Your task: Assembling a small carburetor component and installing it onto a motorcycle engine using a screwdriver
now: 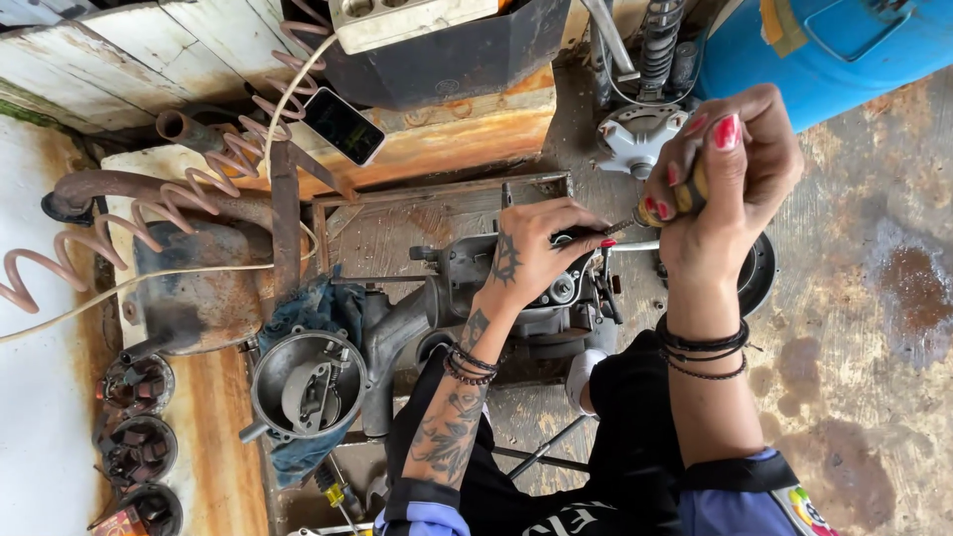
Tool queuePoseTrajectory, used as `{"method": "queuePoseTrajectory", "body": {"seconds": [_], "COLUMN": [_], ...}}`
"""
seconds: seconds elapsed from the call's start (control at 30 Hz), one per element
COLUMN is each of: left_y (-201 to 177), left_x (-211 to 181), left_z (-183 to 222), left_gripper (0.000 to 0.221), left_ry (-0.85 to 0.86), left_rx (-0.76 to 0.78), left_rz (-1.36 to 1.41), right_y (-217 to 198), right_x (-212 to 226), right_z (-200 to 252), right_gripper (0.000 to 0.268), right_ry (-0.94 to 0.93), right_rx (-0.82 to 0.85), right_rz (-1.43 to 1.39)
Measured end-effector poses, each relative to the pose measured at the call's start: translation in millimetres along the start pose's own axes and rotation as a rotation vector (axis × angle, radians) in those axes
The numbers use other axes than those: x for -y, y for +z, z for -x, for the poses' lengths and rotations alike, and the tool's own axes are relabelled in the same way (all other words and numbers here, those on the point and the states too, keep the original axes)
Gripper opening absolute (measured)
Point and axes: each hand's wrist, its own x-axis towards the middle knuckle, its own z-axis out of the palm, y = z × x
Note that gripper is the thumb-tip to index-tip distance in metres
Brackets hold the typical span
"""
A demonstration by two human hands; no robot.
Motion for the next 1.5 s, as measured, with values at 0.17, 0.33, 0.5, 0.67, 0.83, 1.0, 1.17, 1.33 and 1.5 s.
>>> {"method": "queuePoseTrajectory", "body": {"seconds": [0.17,0.33,0.5,0.67,0.83,1.0,1.17,1.33,1.5], "left_y": [1,2,-1,-4,-7,-5,-2,-5,-7], "left_x": [3,0,-3,-5,-7,-5,1,4,4], "left_z": [1,1,1,0,-1,-3,-1,-2,-1], "left_gripper": [0.014,0.012,0.012,0.014,0.012,0.012,0.013,0.016,0.013], "left_ry": [0.010,0.004,-0.014,-0.005,-0.015,-0.015,-0.019,-0.024,-0.024], "left_rx": [0.015,0.016,0.014,0.031,0.044,0.035,0.032,0.038,0.054], "left_rz": [0.003,0.007,0.015,0.033,0.034,0.009,0.008,0.101,0.060], "right_y": [-4,-7,-15,-10,-14,-28,-31,-36,-68], "right_x": [-1,4,-2,5,-2,-8,-11,-17,-24], "right_z": [3,10,11,13,13,8,8,10,7], "right_gripper": [0.031,0.028,0.030,0.034,0.040,0.041,0.042,0.033,0.035], "right_ry": [0.008,-0.005,0.012,0.024,0.027,0.063,0.075,0.081,0.085], "right_rx": [-0.015,-0.081,-0.078,-0.108,-0.116,-0.007,0.063,0.150,0.412], "right_rz": [-0.032,-0.097,-0.117,-0.098,-0.095,-0.117,-0.138,-0.139,-0.088]}}
